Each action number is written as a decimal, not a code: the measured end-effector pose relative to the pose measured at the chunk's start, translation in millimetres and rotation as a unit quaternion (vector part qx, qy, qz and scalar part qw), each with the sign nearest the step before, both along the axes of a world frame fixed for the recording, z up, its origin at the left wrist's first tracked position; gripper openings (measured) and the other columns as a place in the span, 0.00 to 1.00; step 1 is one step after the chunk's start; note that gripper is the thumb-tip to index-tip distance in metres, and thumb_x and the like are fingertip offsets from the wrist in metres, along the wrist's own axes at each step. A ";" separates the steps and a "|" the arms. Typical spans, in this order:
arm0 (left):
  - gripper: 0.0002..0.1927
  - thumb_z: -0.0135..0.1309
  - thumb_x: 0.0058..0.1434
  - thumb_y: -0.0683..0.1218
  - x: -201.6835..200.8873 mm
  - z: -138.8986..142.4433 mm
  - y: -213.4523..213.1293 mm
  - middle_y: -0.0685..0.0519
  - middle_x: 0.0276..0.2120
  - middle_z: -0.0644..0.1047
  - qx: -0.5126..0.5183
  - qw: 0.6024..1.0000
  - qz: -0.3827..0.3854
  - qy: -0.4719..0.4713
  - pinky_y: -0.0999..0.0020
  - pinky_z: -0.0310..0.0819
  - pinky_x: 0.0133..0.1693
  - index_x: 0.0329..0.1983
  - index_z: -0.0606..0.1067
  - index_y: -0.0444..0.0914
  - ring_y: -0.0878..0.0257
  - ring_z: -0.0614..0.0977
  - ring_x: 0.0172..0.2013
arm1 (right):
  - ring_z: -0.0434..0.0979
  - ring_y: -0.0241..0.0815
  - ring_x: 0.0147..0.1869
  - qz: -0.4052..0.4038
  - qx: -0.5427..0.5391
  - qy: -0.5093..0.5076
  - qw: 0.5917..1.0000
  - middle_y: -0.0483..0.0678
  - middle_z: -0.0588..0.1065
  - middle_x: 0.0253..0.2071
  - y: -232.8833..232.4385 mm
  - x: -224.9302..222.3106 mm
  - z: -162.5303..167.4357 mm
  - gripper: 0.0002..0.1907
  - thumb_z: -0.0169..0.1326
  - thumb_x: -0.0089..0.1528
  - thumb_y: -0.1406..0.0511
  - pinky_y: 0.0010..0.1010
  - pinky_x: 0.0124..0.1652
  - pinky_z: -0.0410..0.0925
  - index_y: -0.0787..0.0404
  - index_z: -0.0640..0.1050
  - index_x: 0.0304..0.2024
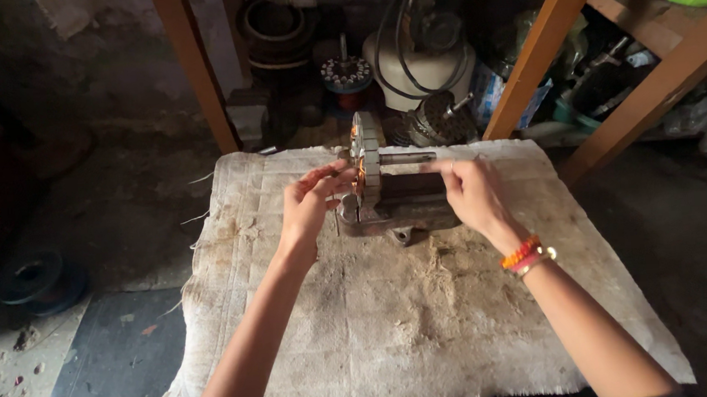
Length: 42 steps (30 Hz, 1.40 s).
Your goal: The person sits at a workbench where a circular rotor with copper windings is clamped in a vise. The person threads and winds thin wire around the rotor's slots, pressing and adjusting the wire into place with both hands and rotating the rotor to work around it.
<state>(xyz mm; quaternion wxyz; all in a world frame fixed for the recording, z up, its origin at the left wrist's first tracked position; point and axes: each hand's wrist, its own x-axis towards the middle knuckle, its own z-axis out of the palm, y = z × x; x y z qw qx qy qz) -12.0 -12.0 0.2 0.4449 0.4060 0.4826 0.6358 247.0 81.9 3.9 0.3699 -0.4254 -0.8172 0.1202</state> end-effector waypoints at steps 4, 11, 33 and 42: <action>0.14 0.47 0.67 0.45 0.6 -2.7 -13.8 0.55 0.44 0.85 0.021 0.999 0.024 0.034 0.70 0.77 0.47 0.51 0.79 0.39 0.69 0.85 0.44 | 0.58 0.27 0.12 0.003 -0.093 -0.045 0.995 0.36 0.69 0.13 -27.9 16.2 -17.0 0.21 0.45 0.62 0.76 0.24 0.16 0.49 0.55 0.85 0.48; 0.14 0.55 0.59 0.37 35.2 0.4 -58.5 0.52 0.39 0.81 0.288 0.764 0.198 0.542 0.65 0.76 0.38 0.48 0.79 0.39 0.61 0.78 0.37 | 0.56 0.31 0.13 0.050 -0.182 -0.098 0.977 0.41 0.71 0.13 -85.5 28.4 -8.6 0.18 0.47 0.64 0.71 0.24 0.16 0.51 0.53 0.85 0.47; 0.06 0.56 0.66 0.40 39.2 -7.4 -45.5 0.52 0.37 0.85 0.161 0.987 -0.011 0.014 0.66 0.78 0.36 0.41 0.83 0.37 0.65 0.81 0.34 | 0.74 0.33 0.28 0.168 0.059 -0.031 0.984 0.42 0.79 0.36 -53.9 -28.8 44.8 0.06 0.57 0.63 0.70 0.25 0.26 0.66 0.56 0.81 0.42; 0.16 0.50 0.70 0.43 11.1 -22.0 -18.2 0.46 0.51 0.81 0.056 0.954 -0.019 -0.293 0.70 0.73 0.48 0.57 0.76 0.31 0.64 0.82 0.47 | 0.71 0.33 0.23 0.117 0.106 -0.005 0.987 0.43 0.77 0.28 -41.6 -43.3 42.2 0.03 0.57 0.63 0.67 0.29 0.23 0.62 0.59 0.80 0.38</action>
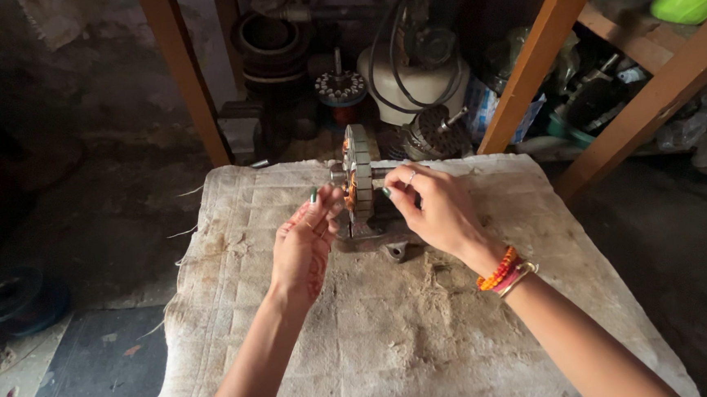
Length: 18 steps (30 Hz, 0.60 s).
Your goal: The person sits at a workbench where a circular rotor with copper windings is clamped in a vise. The person threads and winds thin wire around the rotor's slots, pressing and adjusting the wire into place with both hands and rotating the rotor to work around it.
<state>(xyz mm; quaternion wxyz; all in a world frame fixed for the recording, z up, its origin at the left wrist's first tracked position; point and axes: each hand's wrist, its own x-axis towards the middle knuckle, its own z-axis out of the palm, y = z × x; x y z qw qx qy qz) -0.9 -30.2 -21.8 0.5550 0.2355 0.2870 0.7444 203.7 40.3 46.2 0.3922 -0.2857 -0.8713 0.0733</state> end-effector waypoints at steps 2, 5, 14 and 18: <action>0.19 0.47 0.70 0.43 -0.6 0.0 0.0 0.45 0.56 0.78 -0.003 0.999 -0.005 -0.038 0.70 0.73 0.52 0.61 0.73 0.31 0.63 0.80 0.51 | 0.74 0.31 0.25 0.018 -0.004 0.021 1.000 0.43 0.78 0.29 1.7 -4.4 -4.6 0.05 0.56 0.64 0.66 0.24 0.24 0.66 0.60 0.79 0.40; 0.22 0.44 0.69 0.44 -1.2 6.7 -1.7 0.45 0.63 0.74 0.002 0.998 0.002 -0.059 0.70 0.72 0.59 0.64 0.70 0.32 0.61 0.77 0.59 | 0.74 0.36 0.23 -0.021 -0.153 0.040 0.987 0.47 0.79 0.28 -7.9 -11.7 -10.3 0.10 0.52 0.66 0.61 0.26 0.22 0.64 0.62 0.78 0.42; 0.27 0.48 0.66 0.49 11.5 32.0 -9.7 0.49 0.67 0.71 -0.086 0.970 0.079 0.212 0.56 0.69 0.60 0.70 0.67 0.43 0.54 0.75 0.63 | 0.76 0.35 0.26 0.256 -0.655 0.038 0.710 0.47 0.78 0.29 -61.1 -11.8 15.1 0.19 0.42 0.67 0.60 0.25 0.25 0.71 0.59 0.72 0.57; 0.25 0.54 0.66 0.50 11.7 38.4 -5.7 0.50 0.62 0.78 -0.113 0.885 0.159 0.422 0.50 0.74 0.42 0.67 0.71 0.45 0.46 0.79 0.40 | 0.64 0.29 0.21 0.223 -0.490 0.099 0.837 0.40 0.68 0.22 -43.5 -1.3 24.8 0.17 0.48 0.67 0.67 0.18 0.21 0.61 0.67 0.79 0.55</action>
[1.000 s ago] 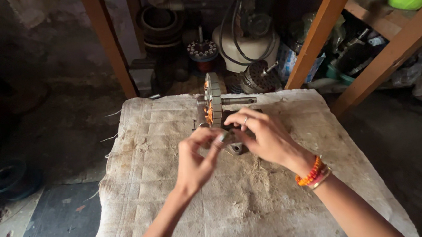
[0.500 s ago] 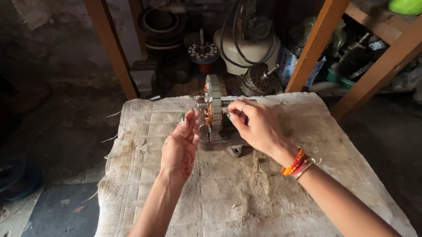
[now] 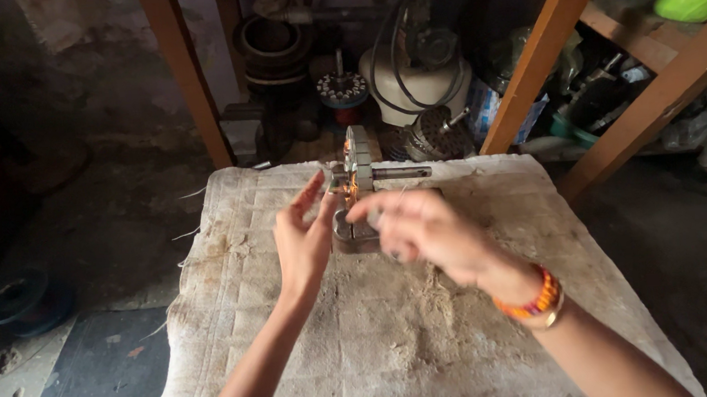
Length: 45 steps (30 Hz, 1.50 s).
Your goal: The person sits at a workbench where a circular rotor with copper windings is clamped in a vise. The person threads and winds thin wire around the rotor's slots, pressing and adjusting the wire into place with both hands and rotating the rotor to work around it.
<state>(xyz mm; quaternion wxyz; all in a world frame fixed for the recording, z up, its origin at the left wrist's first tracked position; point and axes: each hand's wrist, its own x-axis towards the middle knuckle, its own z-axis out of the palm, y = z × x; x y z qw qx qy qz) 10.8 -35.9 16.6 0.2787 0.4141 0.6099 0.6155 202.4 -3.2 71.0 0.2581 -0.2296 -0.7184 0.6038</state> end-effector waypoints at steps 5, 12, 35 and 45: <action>0.17 0.61 0.60 0.47 1.4 9.1 2.6 0.46 0.39 0.83 0.086 0.938 0.161 0.294 0.60 0.76 0.38 0.53 0.82 0.43 0.57 0.81 0.34 | 0.52 0.23 0.22 -0.190 0.236 -0.024 0.953 0.32 0.59 0.19 56.0 8.9 -1.7 0.13 0.45 0.71 0.69 0.19 0.22 0.49 0.63 0.82 0.49; 0.14 0.60 0.63 0.46 -2.0 6.0 7.8 0.51 0.34 0.84 0.055 0.917 0.139 0.370 0.61 0.74 0.31 0.53 0.82 0.44 0.57 0.82 0.32 | 0.55 0.23 0.21 -0.215 0.252 -0.030 0.943 0.33 0.59 0.19 86.6 21.5 -49.0 0.15 0.44 0.68 0.72 0.20 0.22 0.52 0.61 0.80 0.51; 0.15 0.59 0.57 0.38 22.6 -12.9 -23.9 0.51 0.47 0.81 0.288 0.811 -0.131 0.492 0.61 0.77 0.47 0.48 0.80 0.35 0.56 0.82 0.44 | 0.64 0.31 0.17 -0.045 0.173 -0.278 0.944 0.41 0.79 0.26 -18.5 65.3 -70.0 0.24 0.45 0.66 0.67 0.23 0.17 0.60 0.49 0.79 0.63; 0.14 0.55 0.61 0.36 16.0 5.7 -34.3 0.51 0.45 0.82 0.221 0.911 -0.183 0.295 0.65 0.82 0.41 0.48 0.81 0.39 0.60 0.86 0.40 | 0.76 0.34 0.37 -0.071 0.447 -0.034 0.891 0.45 0.77 0.49 29.2 12.5 -32.8 0.25 0.52 0.56 0.77 0.21 0.31 0.70 0.55 0.78 0.55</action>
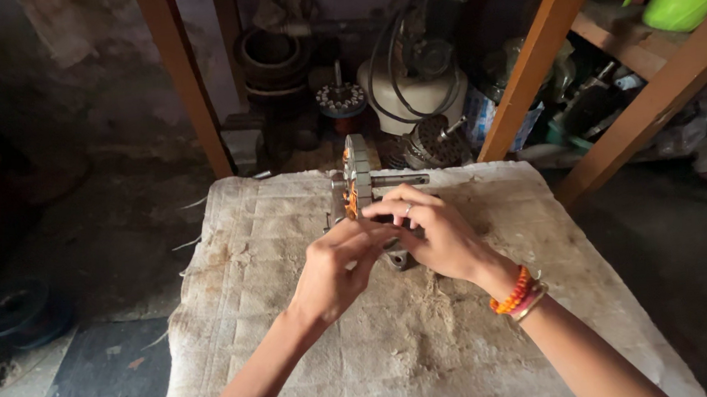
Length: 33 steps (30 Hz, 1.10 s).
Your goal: The person sits at a workbench where a circular rotor with copper windings is clamped in a vise. The person threads and winds thin wire around the rotor's slots, pressing and adjusting the wire into place with both hands and rotating the rotor to work around it.
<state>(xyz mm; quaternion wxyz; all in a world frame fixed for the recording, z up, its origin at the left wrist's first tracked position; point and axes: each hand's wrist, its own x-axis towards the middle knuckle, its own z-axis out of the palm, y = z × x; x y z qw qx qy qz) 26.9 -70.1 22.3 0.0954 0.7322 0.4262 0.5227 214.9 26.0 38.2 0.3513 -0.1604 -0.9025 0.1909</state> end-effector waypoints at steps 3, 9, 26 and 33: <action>0.12 0.52 0.63 0.38 -4.9 -5.5 5.5 0.52 0.44 0.84 -0.128 0.968 -0.035 -0.215 0.63 0.84 0.42 0.46 0.82 0.41 0.61 0.88 0.40 | 0.78 0.30 0.36 -0.042 0.046 0.014 0.998 0.42 0.79 0.43 5.3 -4.7 0.2 0.13 0.57 0.61 0.73 0.21 0.33 0.71 0.55 0.82 0.46; 0.12 0.51 0.68 0.38 -18.8 -24.3 36.3 0.43 0.47 0.83 -0.105 0.878 -0.091 -0.457 0.60 0.79 0.57 0.52 0.79 0.33 0.55 0.84 0.48 | 0.72 0.33 0.24 -0.169 -0.021 0.024 0.985 0.42 0.81 0.35 11.7 -6.3 0.5 0.08 0.58 0.62 0.69 0.25 0.23 0.64 0.55 0.84 0.43; 0.17 0.42 0.72 0.41 -34.1 -30.9 42.3 0.40 0.60 0.73 -0.197 0.644 -0.173 -0.718 0.62 0.69 0.60 0.60 0.69 0.27 0.54 0.77 0.60 | 0.68 0.29 0.20 -0.210 -0.058 0.033 0.975 0.40 0.82 0.30 23.2 -17.8 -15.4 0.11 0.58 0.62 0.65 0.24 0.20 0.59 0.55 0.84 0.47; 0.24 0.44 0.70 0.43 -34.7 -32.2 48.3 0.39 0.67 0.68 -0.167 0.739 -0.111 -0.643 0.60 0.64 0.67 0.68 0.65 0.30 0.53 0.71 0.67 | 0.84 0.35 0.39 -0.024 -0.288 0.019 0.957 0.50 0.80 0.39 -9.1 -19.9 -14.2 0.16 0.46 0.69 0.61 0.22 0.32 0.76 0.61 0.75 0.56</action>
